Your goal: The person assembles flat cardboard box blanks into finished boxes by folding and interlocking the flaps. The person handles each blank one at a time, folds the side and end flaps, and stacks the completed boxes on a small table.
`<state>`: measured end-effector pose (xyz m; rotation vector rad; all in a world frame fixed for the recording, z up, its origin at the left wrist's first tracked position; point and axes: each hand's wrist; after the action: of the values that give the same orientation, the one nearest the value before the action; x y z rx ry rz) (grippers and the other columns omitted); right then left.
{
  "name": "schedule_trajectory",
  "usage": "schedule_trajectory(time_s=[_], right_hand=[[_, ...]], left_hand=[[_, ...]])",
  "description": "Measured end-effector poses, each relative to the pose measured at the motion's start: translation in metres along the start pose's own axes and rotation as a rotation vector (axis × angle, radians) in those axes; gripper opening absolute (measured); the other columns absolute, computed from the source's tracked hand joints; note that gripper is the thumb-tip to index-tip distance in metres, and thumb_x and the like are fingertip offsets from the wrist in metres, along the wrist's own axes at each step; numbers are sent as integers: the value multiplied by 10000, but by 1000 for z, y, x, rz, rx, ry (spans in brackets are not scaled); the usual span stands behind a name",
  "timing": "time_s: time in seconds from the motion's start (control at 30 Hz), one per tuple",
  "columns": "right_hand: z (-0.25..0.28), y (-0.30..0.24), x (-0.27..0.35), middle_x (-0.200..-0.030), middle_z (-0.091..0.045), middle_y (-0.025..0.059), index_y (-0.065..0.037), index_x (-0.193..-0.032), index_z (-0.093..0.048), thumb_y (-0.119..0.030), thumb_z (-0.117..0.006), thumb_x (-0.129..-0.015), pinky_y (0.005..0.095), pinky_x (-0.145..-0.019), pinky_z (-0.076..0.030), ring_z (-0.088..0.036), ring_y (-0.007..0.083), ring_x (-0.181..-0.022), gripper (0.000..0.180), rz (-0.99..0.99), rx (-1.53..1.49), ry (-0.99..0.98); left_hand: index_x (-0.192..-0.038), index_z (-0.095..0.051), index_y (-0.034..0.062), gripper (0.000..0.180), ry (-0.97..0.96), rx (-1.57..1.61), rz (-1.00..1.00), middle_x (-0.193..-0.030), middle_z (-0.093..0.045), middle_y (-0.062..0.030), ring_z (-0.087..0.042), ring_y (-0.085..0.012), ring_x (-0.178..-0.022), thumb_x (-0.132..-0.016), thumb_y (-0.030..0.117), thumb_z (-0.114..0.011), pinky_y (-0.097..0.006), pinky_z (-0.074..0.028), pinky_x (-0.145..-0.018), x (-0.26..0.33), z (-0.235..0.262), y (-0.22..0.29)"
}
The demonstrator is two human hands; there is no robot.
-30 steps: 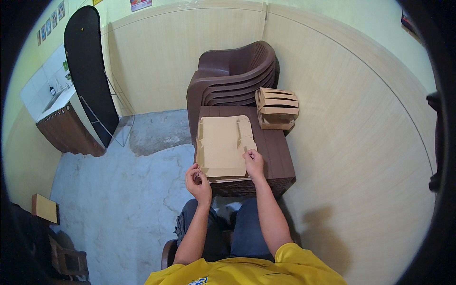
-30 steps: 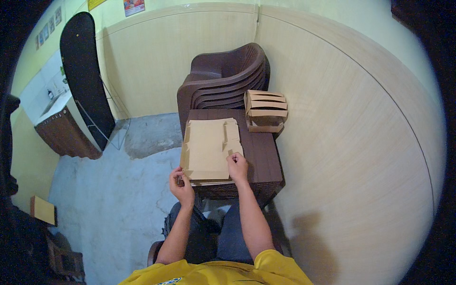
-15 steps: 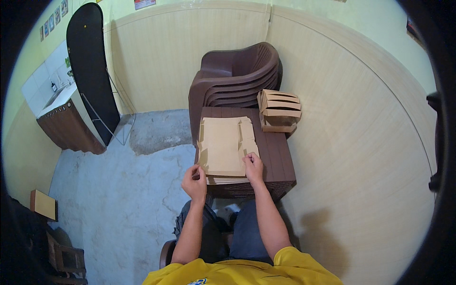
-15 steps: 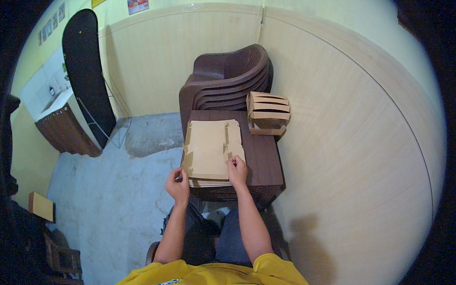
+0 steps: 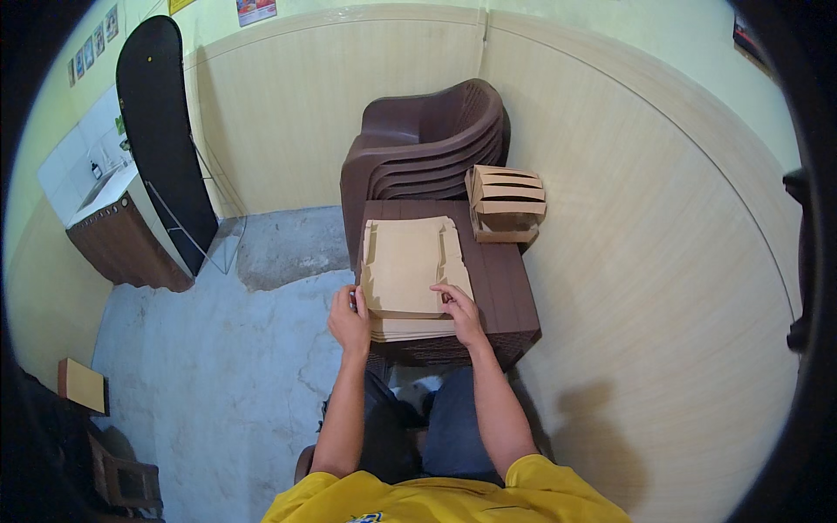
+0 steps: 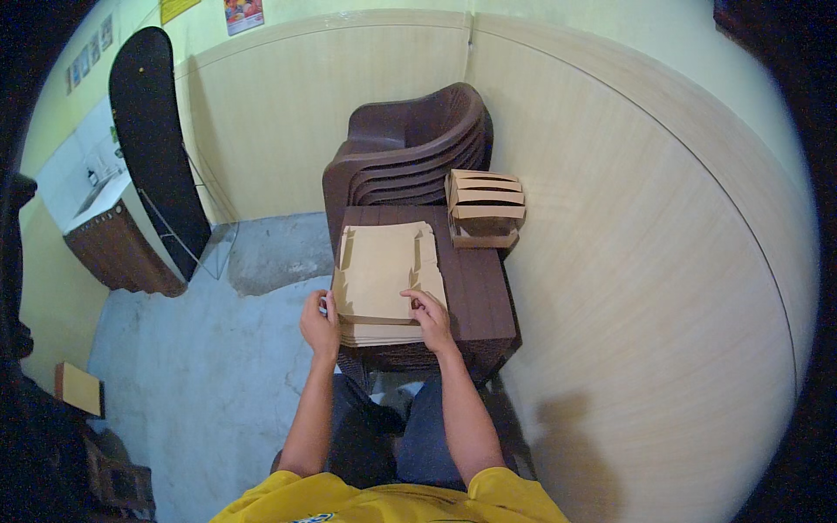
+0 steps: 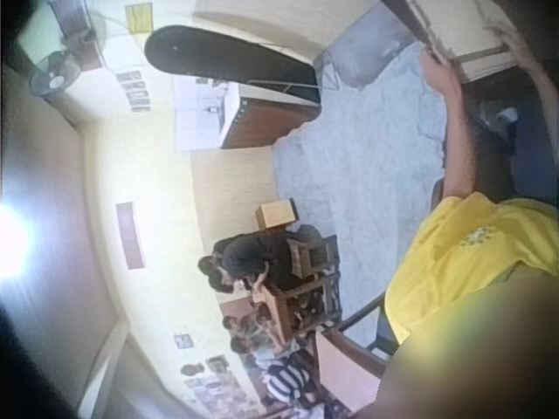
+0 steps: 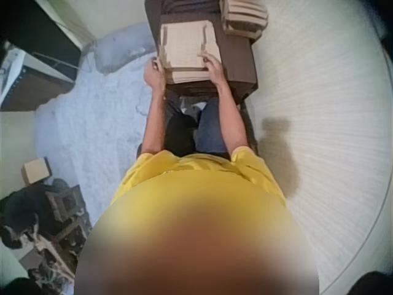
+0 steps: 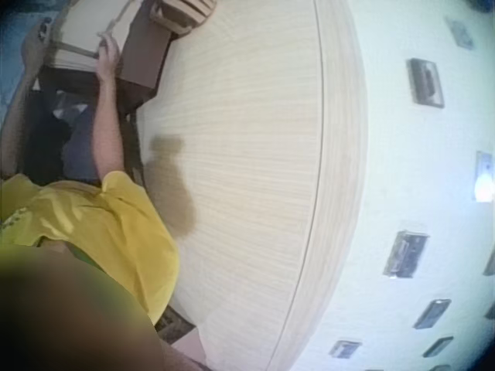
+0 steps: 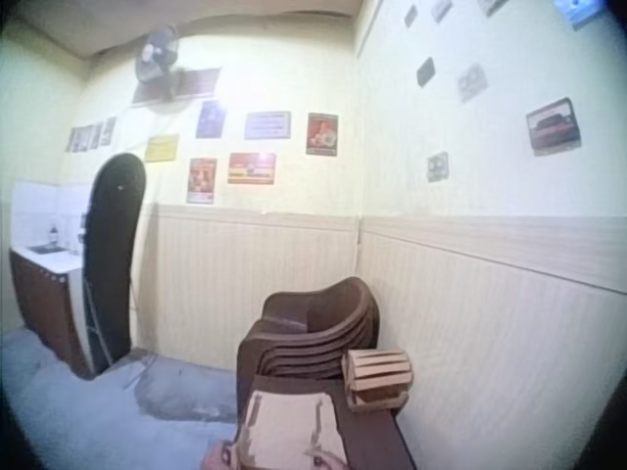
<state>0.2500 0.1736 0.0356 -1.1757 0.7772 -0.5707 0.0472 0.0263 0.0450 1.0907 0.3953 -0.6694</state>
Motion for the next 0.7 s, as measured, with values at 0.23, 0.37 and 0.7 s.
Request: schedule_trajectory(time_s=[0.23,0.37,0.7], right_hand=[[5,-4,6,-967,-623,5,-103,-1309,-728,-120,-831,-871,307,-847,-519,-592,139,-905,450,41,130,27],[-2,-2,6,-949,-619,-14,-80,-1294,-731,-82,-821,-883,280,-837,-525,-589,108,-893,421,11,220,85],[6,18,-2,-888,-604,-50,1,-1284,-751,49,-670,-930,230,-741,-495,-565,55,-804,366,-137,19,53]], left_hand=[[-1093,-696,52,272,-98,-69,192,-990,-693,-165,-680,-355,-867,-1029,315,-725,-484,-509,-725,0,1,4],[-1197,-663,23,345,92,-64,-165,-1153,-678,-207,-651,-395,-1064,-971,272,-742,-513,-492,-882,13,3,27],[-1054,-814,39,291,-611,46,-94,-982,-790,-196,-754,-400,-952,-978,304,-722,-504,-579,-875,42,-23,84]])
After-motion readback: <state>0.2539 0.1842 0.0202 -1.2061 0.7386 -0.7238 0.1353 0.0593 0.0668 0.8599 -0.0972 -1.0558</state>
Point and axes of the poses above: each hand's wrist, its own x-axis away from the middle knuckle, its own z-axis out of the back of the hand, y = z × x
